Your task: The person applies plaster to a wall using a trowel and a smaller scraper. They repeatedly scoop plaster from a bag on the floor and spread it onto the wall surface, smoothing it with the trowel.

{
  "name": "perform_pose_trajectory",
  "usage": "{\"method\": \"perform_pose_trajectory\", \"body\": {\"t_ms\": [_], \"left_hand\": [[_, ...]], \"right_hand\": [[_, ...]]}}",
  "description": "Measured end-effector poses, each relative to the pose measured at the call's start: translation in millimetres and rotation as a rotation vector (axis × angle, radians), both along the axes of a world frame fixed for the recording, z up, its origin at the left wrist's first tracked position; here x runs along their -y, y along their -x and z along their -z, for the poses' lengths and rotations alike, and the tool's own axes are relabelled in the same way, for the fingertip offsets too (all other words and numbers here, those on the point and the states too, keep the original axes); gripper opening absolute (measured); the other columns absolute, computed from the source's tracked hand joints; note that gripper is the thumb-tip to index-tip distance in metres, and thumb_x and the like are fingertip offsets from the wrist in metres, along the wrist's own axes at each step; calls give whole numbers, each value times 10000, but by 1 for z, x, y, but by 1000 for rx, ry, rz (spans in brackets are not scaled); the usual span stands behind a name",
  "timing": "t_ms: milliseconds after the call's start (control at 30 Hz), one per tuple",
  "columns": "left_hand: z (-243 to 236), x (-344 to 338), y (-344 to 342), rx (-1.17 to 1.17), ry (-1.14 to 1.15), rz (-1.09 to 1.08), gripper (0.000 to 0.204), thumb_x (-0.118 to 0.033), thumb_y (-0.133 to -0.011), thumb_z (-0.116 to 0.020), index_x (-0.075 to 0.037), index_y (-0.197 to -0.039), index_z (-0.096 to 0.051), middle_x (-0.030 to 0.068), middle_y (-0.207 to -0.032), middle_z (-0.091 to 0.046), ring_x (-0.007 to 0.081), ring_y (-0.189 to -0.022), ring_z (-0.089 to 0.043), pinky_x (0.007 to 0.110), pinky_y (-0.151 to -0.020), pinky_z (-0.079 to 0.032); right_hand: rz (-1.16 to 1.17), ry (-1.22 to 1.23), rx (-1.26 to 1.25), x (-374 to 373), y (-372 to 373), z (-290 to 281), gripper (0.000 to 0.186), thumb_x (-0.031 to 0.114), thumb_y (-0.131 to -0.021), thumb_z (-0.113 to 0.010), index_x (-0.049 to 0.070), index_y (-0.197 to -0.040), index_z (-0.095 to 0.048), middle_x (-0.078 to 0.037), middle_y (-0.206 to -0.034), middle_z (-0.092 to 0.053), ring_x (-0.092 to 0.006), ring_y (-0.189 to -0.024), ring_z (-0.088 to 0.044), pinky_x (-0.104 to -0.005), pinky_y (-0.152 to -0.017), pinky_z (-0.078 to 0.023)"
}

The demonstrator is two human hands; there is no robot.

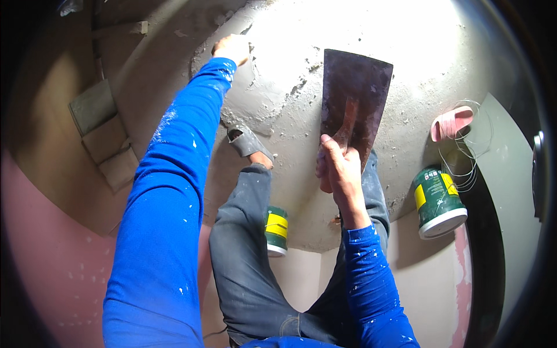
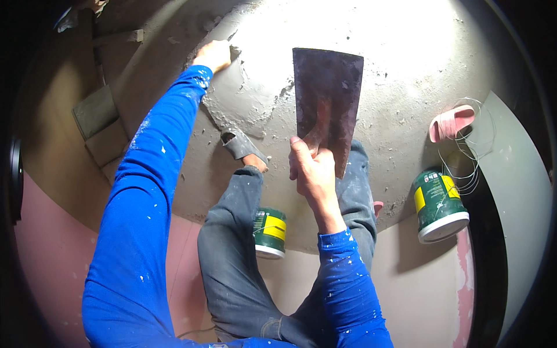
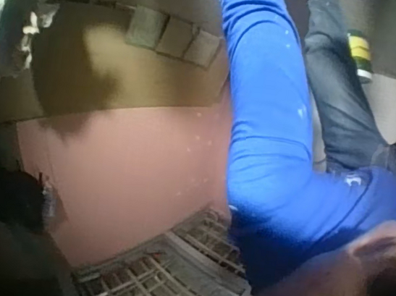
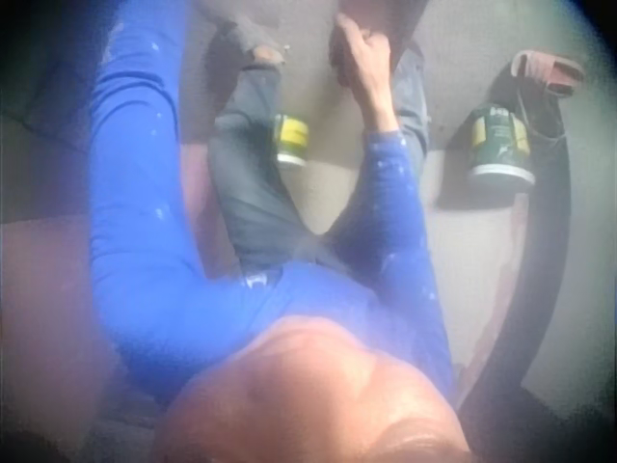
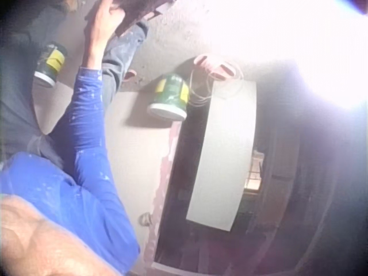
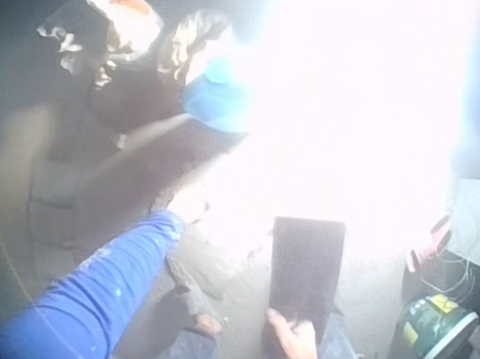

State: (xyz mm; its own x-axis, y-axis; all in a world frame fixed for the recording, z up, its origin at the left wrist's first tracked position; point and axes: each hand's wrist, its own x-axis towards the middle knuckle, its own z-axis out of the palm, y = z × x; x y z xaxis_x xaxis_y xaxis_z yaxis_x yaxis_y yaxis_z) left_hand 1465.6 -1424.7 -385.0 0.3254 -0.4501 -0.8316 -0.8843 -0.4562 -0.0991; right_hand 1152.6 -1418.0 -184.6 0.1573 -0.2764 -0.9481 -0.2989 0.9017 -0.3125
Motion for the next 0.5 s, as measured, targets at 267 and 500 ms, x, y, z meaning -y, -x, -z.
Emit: {"method": "perform_pose_trajectory", "body": {"t_ms": [267, 500], "left_hand": [[-2, -95, 104, 38, 186, 95, 382, -157, -938, -551, -24, -1295, -548, 196, -1234, -631, 332, -995, -705, 451, -807, -588], [12, -191, 141, -56, -33, 136, 411, -146, -949, -546, -37, -1343, -507, 173, -1225, -625, 293, -990, -704, 413, -735, -603]], "right_hand": [[-38, 22, 25, 0, -4, 0, 361, 292, -954, -652, 45, -694, -614, -23, -571, -565, -107, -471, -513, -274, -464, -407], [-39, 29, 14, -17, -7, 4, 362, 277, -943, -645, 51, -663, -605, -24, -558, -560, -104, -465, -512, -273, -461, -408]]}}
